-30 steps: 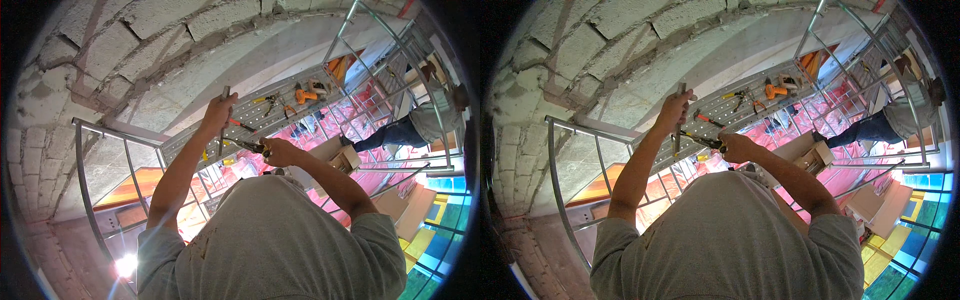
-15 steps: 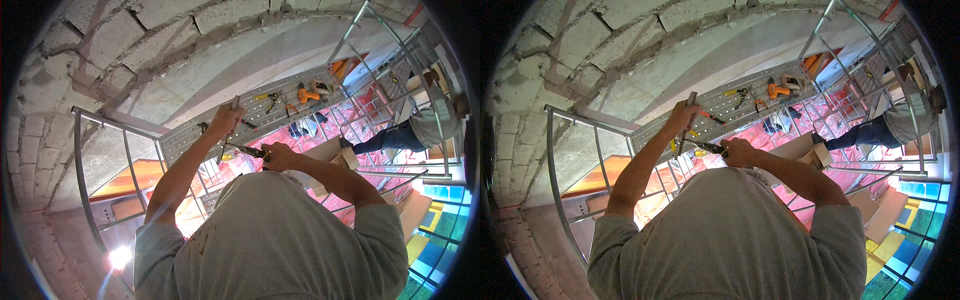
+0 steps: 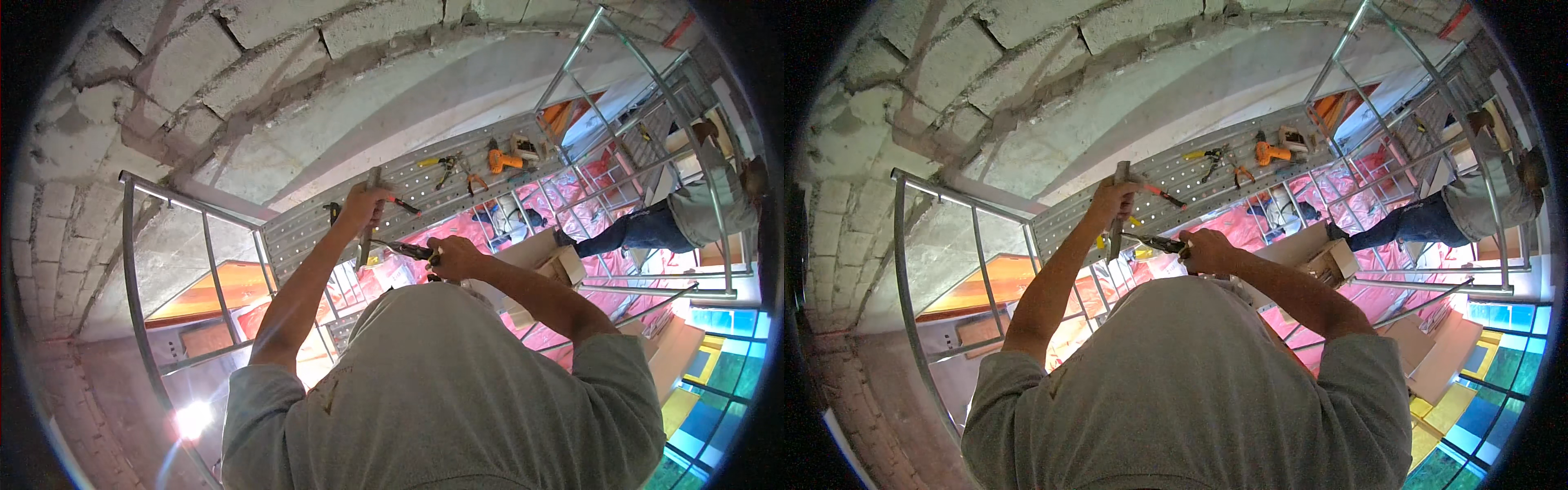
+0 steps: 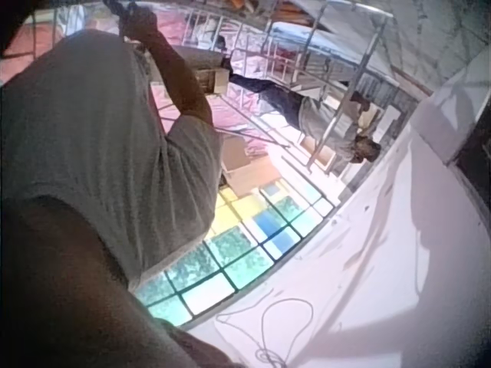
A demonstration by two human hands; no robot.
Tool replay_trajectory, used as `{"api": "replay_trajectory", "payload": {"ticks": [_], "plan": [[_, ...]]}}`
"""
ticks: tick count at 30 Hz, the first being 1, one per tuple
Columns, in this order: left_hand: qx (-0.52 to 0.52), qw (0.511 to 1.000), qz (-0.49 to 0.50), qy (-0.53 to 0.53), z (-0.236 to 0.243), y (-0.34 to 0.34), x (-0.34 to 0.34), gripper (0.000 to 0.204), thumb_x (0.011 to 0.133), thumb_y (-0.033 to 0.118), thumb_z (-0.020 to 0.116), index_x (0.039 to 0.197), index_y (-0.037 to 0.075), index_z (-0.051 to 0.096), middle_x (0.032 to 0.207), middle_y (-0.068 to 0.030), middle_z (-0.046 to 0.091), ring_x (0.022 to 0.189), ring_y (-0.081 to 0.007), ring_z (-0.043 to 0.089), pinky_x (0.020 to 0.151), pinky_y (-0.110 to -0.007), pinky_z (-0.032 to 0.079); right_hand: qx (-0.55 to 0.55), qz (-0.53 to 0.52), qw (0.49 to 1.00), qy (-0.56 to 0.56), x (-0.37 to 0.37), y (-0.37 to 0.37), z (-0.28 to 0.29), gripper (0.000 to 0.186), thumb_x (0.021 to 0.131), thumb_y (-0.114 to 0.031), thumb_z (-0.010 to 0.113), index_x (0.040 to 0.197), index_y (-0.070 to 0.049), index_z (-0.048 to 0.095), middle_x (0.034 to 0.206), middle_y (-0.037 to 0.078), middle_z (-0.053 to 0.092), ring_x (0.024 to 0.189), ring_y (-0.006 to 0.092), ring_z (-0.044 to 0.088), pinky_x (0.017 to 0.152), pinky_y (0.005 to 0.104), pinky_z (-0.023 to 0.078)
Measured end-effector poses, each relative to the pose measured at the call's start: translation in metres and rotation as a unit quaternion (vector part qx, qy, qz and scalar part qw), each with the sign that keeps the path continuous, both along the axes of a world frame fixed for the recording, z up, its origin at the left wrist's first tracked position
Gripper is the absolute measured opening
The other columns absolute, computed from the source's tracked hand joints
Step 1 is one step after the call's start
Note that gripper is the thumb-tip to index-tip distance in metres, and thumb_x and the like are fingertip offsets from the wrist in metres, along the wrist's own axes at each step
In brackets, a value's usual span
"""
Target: The person holds a metal profile against the ceiling frame and then cuts and trims the metal profile with shears.
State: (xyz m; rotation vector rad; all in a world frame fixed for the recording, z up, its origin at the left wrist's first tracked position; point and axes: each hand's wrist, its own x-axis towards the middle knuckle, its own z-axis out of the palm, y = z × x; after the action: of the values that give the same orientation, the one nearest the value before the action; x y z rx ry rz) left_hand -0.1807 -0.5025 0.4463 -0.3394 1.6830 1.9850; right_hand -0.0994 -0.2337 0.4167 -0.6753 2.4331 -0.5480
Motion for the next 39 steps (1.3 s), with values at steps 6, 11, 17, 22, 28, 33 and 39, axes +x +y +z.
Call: {"api": "replay_trajectory", "payload": {"ticks": [6, 11, 17, 22, 28, 33, 39], "plan": [[0.009, 0.975, 0.217, 0.052, 0.027, -0.018, -0.016, 0.006, 0.091, 0.016, 0.063, 0.088, 0.011, 0.061, 0.06, 0.0035, 0.041, 0.044, -0.0093, 0.038, 0.037, -0.028, 0.028, -0.053, -0.086, 0.994, -0.045, 0.002, 0.009, -0.008, 0.068, 0.076, -0.035, 0.08, 0.128, 0.002, 0.057, 0.111, 0.027, 0.069, 0.104, 0.0411, 0.069, 0.088, 0.0489, 0.055], [0.237, 0.916, 0.305, 0.108, 0.064, -0.046, -0.018, 0.013, 0.093, 0.015, 0.057, 0.1, 0.008, 0.065, 0.06, 0.0057, 0.032, 0.045, -0.0077, 0.03, 0.04, -0.026, 0.025, -0.164, -0.102, 0.965, -0.175, 0.015, 0.0, 0.023, 0.075, 0.073, -0.039, 0.08, 0.129, 0.003, 0.056, 0.11, 0.025, 0.069, 0.105, 0.0357, 0.068, 0.091, 0.0435, 0.054], [0.344, 0.857, 0.314, 0.221, 0.084, -0.044, -0.017, 0.022, 0.096, 0.017, 0.055, 0.111, 0.005, 0.066, 0.06, 0.0063, 0.029, 0.046, -0.0072, 0.025, 0.041, -0.025, 0.025, -0.255, -0.133, 0.944, -0.163, 0.012, -0.011, 0.052, 0.069, 0.078, -0.033, 0.083, 0.132, 0.0, 0.055, 0.112, 0.021, 0.069, 0.104, 0.0323, 0.066, 0.092, 0.0425, 0.051], [0.352, 0.849, 0.315, 0.237, 0.099, -0.042, -0.02, 0.021, 0.095, 0.016, 0.056, 0.108, 0.006, 0.067, 0.06, 0.0065, 0.028, 0.047, -0.0069, 0.024, 0.042, -0.025, 0.024, -0.275, -0.149, 0.923, -0.226, 0.008, -0.015, 0.061, 0.07, 0.079, -0.029, 0.084, 0.135, 0.0, 0.054, 0.113, 0.021, 0.068, 0.107, 0.0309, 0.064, 0.093, 0.0405, 0.049], [0.366, 0.848, 0.293, 0.248, 0.106, -0.041, -0.023, 0.021, 0.093, 0.015, 0.056, 0.109, 0.006, 0.068, 0.062, 0.0067, 0.028, 0.048, -0.0067, 0.023, 0.043, -0.025, 0.023, -0.287, -0.142, 0.921, -0.221, 0.009, -0.021, 0.059, 0.07, 0.08, -0.028, 0.084, 0.137, -0.001, 0.053, 0.116, 0.022, 0.067, 0.11, 0.0317, 0.063, 0.095, 0.0405, 0.048], [0.396, 0.833, 0.286, 0.262, 0.105, -0.053, -0.027, 0.021, 0.097, 0.016, 0.055, 0.11, 0.004, 0.067, 0.059, 0.0062, 0.028, 0.047, -0.0075, 0.025, 0.041, -0.026, 0.024, -0.275, -0.145, 0.925, -0.217, 0.015, -0.02, 0.065, 0.085, 0.08, -0.021, 0.086, 0.149, 0.001, 0.042, 0.105, 0.008, 0.059, 0.095, 0.019, 0.055, 0.09, 0.0337, 0.048], [0.41, 0.834, 0.261, 0.261, 0.106, -0.049, -0.026, 0.021, 0.098, 0.015, 0.054, 0.112, 0.005, 0.066, 0.061, 0.0059, 0.029, 0.048, -0.0075, 0.026, 0.043, -0.026, 0.026, -0.29, -0.126, 0.919, -0.234, 0.013, -0.027, 0.078, 0.08, 0.079, -0.026, 0.084, 0.145, -0.001, 0.047, 0.125, 0.02, 0.064, 0.115, 0.0293, 0.059, 0.1, 0.0392, 0.046]]}}
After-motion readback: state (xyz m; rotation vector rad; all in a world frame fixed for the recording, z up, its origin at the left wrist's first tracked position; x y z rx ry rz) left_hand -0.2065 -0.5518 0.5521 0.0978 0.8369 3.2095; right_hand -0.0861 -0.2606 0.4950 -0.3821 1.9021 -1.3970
